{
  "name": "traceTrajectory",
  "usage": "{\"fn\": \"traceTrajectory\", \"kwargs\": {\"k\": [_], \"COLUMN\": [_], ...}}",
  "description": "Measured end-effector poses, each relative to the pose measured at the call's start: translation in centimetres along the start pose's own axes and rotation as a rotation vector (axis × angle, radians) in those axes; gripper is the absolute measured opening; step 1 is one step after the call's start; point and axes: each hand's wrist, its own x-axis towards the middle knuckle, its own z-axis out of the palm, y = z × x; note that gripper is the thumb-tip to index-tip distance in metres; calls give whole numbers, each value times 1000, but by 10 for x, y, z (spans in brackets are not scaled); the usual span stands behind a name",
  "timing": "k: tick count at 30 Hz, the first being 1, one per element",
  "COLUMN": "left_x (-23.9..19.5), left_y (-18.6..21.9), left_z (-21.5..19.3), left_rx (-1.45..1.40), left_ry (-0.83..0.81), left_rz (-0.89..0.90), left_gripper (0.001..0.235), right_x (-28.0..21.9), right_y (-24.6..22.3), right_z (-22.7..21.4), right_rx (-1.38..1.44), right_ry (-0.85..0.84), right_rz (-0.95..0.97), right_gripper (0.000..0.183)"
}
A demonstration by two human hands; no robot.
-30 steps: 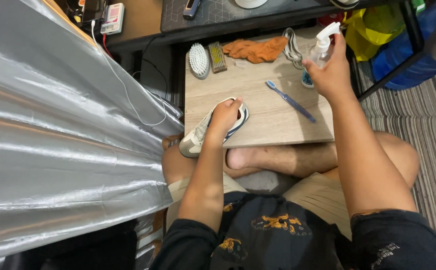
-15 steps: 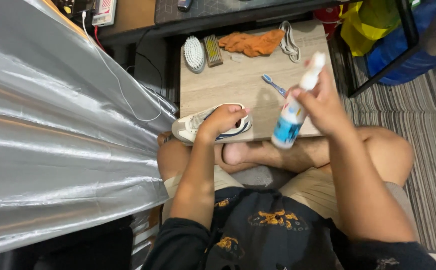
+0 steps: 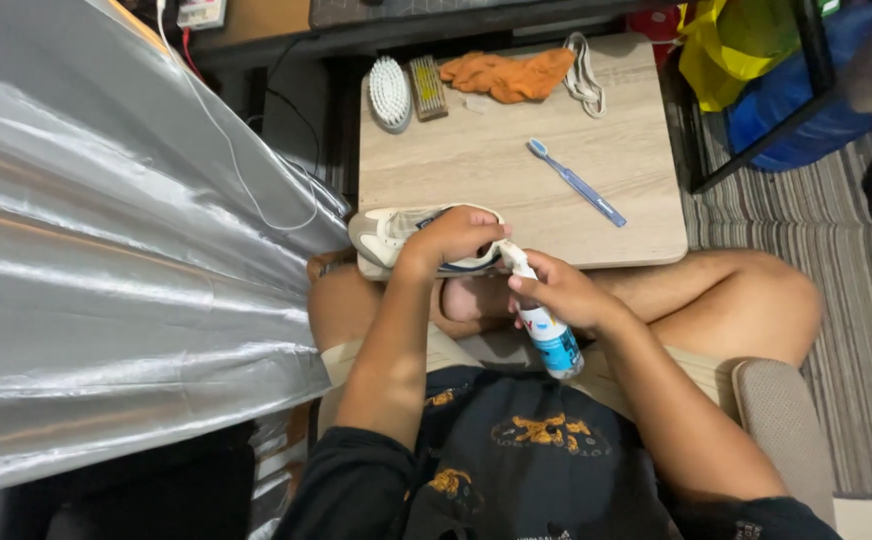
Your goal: The person scrubs a white and blue sneaker with a toothbrush, focusing on the upper and side panels. They apply a cleaning solution from a spray bottle and continue scrubbing the shoe while seated.
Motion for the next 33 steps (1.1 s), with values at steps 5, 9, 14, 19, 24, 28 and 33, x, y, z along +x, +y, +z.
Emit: {"fn": "traceTrajectory", "kwargs": {"k": [5, 9, 14, 19, 24, 28, 33], "left_x": [37, 57, 45, 47, 50, 34, 37], "left_y": [-42, -55, -41, -45, -48, -36, -37], "left_z": [13, 13, 9, 8, 7, 2, 1], "left_rx": [-10, -22, -65, -103, -87, -103, -90], "left_ry": [-62, -43, -20, -8, -9, -6, -17], "left_rz": [0, 26, 7, -15, -8, -7, -4], "left_gripper": [29, 29, 25, 23, 22, 21, 20], "right_x": [11, 15, 17, 18, 18, 20, 19], "right_y": [21, 26, 31, 28, 30, 34, 33], "right_z": [-17, -18, -22, -26, -20, -22, -26], "right_rx": [64, 131, 154, 146, 136, 151, 170], "right_ry": [-103, -124, -131, -105, -128, -120, -120], "right_rz": [20, -30, -53, -53, -51, -33, -38], "right_gripper": [33, 37, 37, 38, 40, 37, 35]}}
